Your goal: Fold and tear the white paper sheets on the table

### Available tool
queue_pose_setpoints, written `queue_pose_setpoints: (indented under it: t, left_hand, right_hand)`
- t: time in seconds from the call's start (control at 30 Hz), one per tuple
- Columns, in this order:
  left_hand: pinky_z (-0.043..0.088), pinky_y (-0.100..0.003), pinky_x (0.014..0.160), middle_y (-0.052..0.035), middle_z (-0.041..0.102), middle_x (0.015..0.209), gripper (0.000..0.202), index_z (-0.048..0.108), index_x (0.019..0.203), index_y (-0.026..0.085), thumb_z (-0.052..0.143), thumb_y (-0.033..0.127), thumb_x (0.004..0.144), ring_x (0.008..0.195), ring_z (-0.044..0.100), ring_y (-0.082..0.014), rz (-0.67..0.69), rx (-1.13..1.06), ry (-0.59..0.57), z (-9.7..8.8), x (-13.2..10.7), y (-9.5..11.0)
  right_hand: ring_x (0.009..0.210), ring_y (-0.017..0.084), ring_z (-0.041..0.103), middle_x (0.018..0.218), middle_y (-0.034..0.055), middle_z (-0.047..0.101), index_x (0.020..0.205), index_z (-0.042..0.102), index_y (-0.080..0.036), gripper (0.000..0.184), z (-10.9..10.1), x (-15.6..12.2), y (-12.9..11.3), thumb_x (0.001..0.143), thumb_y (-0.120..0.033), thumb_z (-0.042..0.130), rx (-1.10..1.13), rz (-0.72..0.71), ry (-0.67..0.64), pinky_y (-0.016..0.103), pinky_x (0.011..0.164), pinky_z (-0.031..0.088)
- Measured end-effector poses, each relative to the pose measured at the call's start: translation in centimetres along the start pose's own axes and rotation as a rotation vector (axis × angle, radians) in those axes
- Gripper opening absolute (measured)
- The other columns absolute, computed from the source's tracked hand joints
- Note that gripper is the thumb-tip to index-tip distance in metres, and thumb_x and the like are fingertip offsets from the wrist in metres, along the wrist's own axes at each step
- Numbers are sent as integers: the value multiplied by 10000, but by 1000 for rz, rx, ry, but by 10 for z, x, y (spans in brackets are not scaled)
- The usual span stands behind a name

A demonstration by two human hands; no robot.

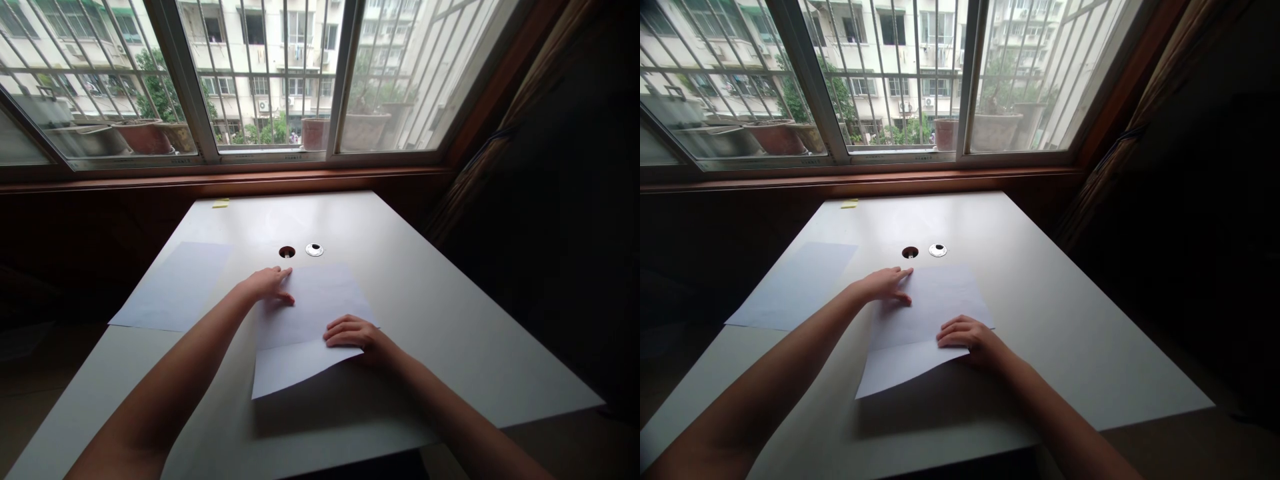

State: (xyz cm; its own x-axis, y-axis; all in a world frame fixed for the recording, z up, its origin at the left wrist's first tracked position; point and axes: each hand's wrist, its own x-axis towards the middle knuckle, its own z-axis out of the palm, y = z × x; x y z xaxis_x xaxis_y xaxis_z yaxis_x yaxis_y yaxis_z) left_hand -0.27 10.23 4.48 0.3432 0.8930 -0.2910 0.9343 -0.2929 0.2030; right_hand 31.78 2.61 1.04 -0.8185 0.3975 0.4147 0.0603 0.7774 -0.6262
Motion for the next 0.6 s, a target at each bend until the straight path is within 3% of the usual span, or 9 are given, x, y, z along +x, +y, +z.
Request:
queue_pose_setpoints:
  t: [0.2,0.33,0.47,0.6]
  left_hand:
    - [469,-388,912,-189,461,1414,1260,190,1567,233,633,868,574,1219,501,-382,-32,2,-89,-5,0,5]
    - [458,-423,959,-185,414,1460,1284,149,1571,241,629,875,564,1264,460,-385,-40,4,-125,-7,1,6]
    - [459,-431,967,-175,393,1480,1262,119,1571,259,618,869,585,1288,440,-384,-36,6,-138,-5,2,4]
    - [458,-439,965,-185,412,1458,1084,121,1569,255,585,758,727,1283,453,-377,-23,27,-128,-2,5,1]
  right_hand:
    - [1044,221,654,1003,95,749,1064,741,-224,268,3,4,-6,939,-417,605,-15,56,47,355,912,532]
    - [945,208,682,944,56,749,956,752,-233,249,3,11,-13,939,-429,600,11,300,127,326,854,533]
    - [719,182,650,774,13,706,835,717,-216,327,1,19,-17,905,-515,606,30,574,179,284,663,498]
    - [756,192,647,858,4,706,1054,682,-243,351,4,25,-15,843,-523,666,27,727,293,284,684,494]
